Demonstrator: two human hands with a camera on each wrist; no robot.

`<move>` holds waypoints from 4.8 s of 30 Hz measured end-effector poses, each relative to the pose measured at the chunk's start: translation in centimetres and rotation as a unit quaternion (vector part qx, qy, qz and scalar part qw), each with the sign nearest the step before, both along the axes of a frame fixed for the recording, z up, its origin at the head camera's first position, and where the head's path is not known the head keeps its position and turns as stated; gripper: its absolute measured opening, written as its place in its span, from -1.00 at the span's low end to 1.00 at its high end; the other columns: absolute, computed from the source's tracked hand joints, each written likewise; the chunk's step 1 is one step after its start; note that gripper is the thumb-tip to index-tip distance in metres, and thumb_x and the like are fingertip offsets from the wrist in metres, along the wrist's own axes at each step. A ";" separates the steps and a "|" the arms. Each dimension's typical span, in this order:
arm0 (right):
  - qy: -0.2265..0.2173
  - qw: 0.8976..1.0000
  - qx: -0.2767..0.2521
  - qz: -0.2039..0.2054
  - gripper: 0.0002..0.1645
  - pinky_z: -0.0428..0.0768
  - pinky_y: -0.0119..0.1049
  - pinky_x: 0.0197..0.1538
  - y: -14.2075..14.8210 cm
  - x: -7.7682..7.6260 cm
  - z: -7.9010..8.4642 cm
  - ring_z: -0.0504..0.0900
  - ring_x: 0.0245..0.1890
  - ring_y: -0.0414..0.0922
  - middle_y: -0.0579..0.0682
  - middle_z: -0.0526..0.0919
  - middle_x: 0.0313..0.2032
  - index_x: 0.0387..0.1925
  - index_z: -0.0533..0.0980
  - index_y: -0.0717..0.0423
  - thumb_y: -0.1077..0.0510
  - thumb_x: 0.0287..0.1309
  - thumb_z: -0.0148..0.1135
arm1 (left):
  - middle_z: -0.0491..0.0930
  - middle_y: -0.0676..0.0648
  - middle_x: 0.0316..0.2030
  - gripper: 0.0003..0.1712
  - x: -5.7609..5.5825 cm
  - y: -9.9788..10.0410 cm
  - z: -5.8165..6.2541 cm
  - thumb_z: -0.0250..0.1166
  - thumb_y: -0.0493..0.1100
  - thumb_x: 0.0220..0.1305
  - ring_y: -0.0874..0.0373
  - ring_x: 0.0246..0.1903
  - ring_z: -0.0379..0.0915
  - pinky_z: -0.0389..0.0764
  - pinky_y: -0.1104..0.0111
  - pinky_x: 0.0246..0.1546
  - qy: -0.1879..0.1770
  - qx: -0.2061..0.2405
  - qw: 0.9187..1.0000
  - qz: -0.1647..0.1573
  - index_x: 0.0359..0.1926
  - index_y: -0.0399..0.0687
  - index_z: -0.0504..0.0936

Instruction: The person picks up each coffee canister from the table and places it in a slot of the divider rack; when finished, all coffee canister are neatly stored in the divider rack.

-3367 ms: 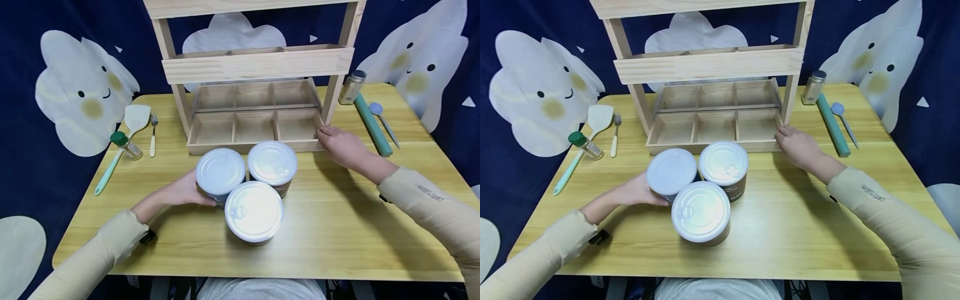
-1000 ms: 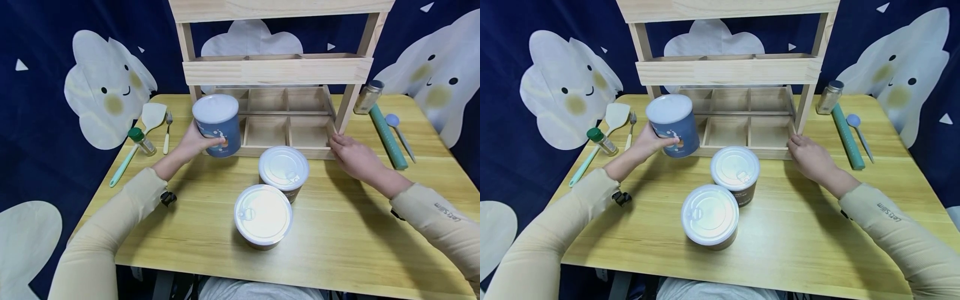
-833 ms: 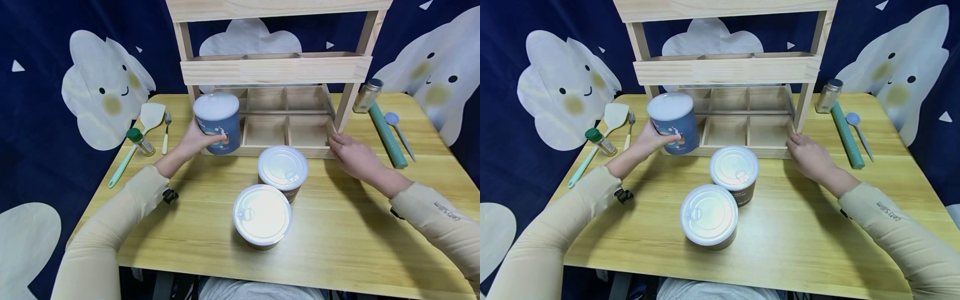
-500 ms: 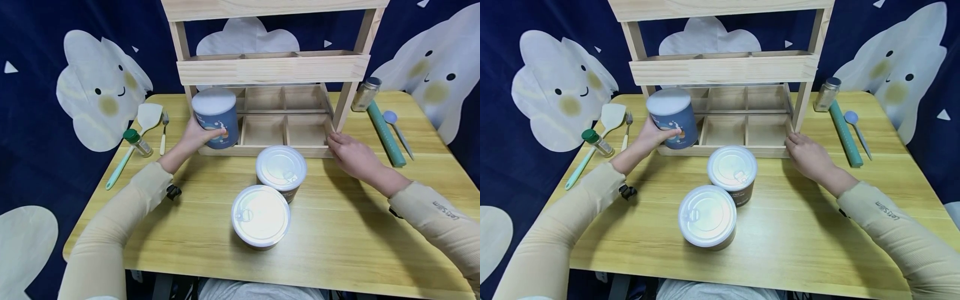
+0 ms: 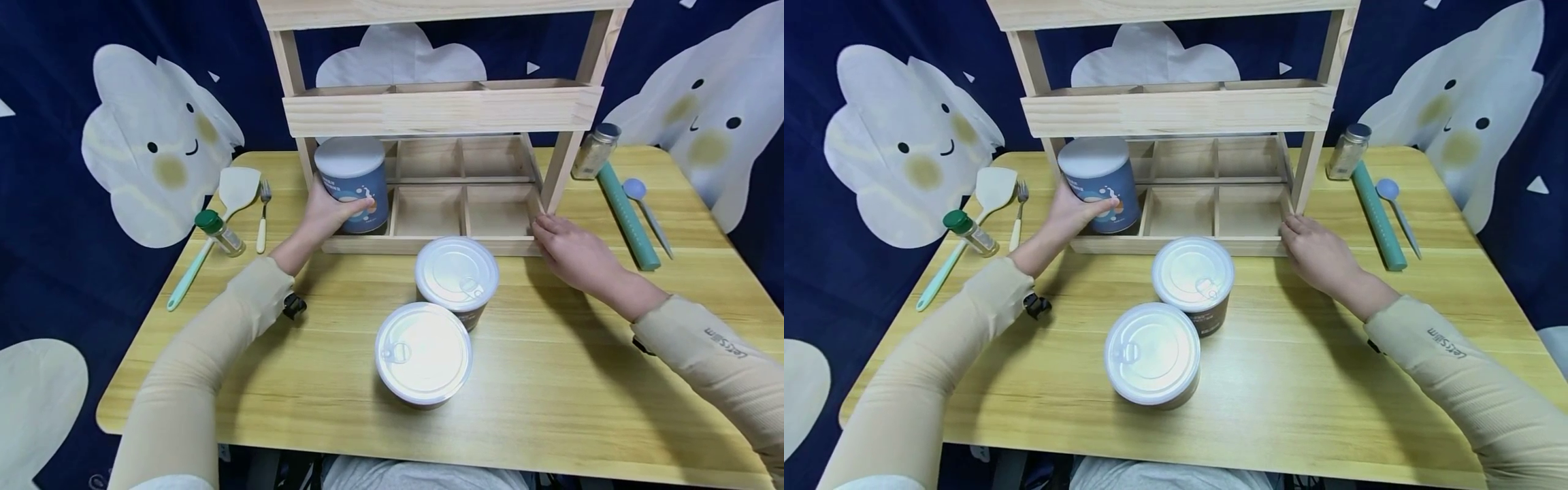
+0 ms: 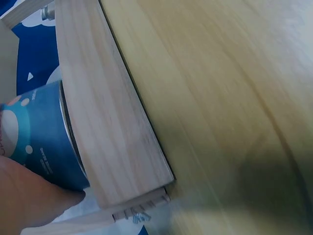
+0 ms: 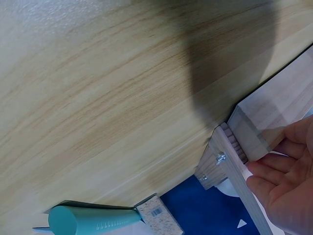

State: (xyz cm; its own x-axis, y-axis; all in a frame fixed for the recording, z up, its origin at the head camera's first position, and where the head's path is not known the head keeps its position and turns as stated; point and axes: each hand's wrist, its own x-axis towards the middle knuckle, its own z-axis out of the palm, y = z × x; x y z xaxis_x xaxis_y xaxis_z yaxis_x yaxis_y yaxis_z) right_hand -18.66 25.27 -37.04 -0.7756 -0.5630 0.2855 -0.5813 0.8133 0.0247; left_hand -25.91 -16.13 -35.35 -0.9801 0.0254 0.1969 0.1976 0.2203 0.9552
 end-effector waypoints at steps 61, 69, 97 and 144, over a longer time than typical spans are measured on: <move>0.004 1.000 -0.020 0.003 -0.55 0.53 0.26 0.13 0.2 -0.2 -0.2 0.51 0.15 0.40 0.50 0.51 0.14 0.06 0.48 0.53 0.40 0.11 0.25 | 0.19 -0.25 0.46 0.19 10.9 0.3 -2.3 0.56 -0.36 -0.10 -0.08 0.47 0.12 0.18 0.12 0.50 0.150 -0.121 0.975 -0.114 0.50 -0.21 0.06; 0.002 1.000 -0.019 -0.003 -0.58 0.53 0.28 0.13 0.1 0.0 -0.2 0.51 0.14 0.41 0.50 0.51 0.13 0.05 0.49 0.54 0.38 0.15 0.21 | 0.01 -0.22 0.53 0.27 9.6 3.9 -3.5 0.50 -0.43 -0.07 -0.08 0.52 -0.03 0.07 0.12 0.54 -0.027 -0.087 0.940 -0.328 0.55 -0.16 -0.12; -0.001 1.000 -0.019 -0.009 -0.56 0.53 0.25 0.15 -0.3 0.2 -0.4 0.49 0.16 0.40 0.49 0.50 0.16 0.09 0.48 0.52 0.36 0.19 0.22 | 0.15 -0.16 0.48 0.29 8.4 6.7 -4.0 0.57 -0.36 -0.11 0.01 0.51 0.04 0.10 0.19 0.54 -0.026 -0.111 0.913 -0.393 0.53 -0.16 -0.07; -0.016 0.999 -0.015 -0.025 -0.55 0.49 0.22 0.23 -0.4 0.2 -0.2 0.47 0.21 0.37 0.47 0.48 0.19 0.11 0.47 0.51 0.37 0.20 0.19 | 0.44 -0.16 0.28 0.18 7.7 9.6 -4.8 0.65 -0.31 -0.29 0.05 0.33 0.32 0.18 0.25 0.50 0.005 -0.106 0.915 -0.389 0.40 -0.15 0.23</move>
State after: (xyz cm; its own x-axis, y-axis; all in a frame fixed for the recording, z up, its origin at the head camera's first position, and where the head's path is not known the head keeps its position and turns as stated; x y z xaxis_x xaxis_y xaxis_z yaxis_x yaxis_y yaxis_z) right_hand -18.50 24.86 -37.24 -0.8118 -0.5143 0.2764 -0.5397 0.8416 -0.0191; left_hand -18.23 -6.53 -40.18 -0.6464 0.7541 0.1160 0.3831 0.1893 0.9041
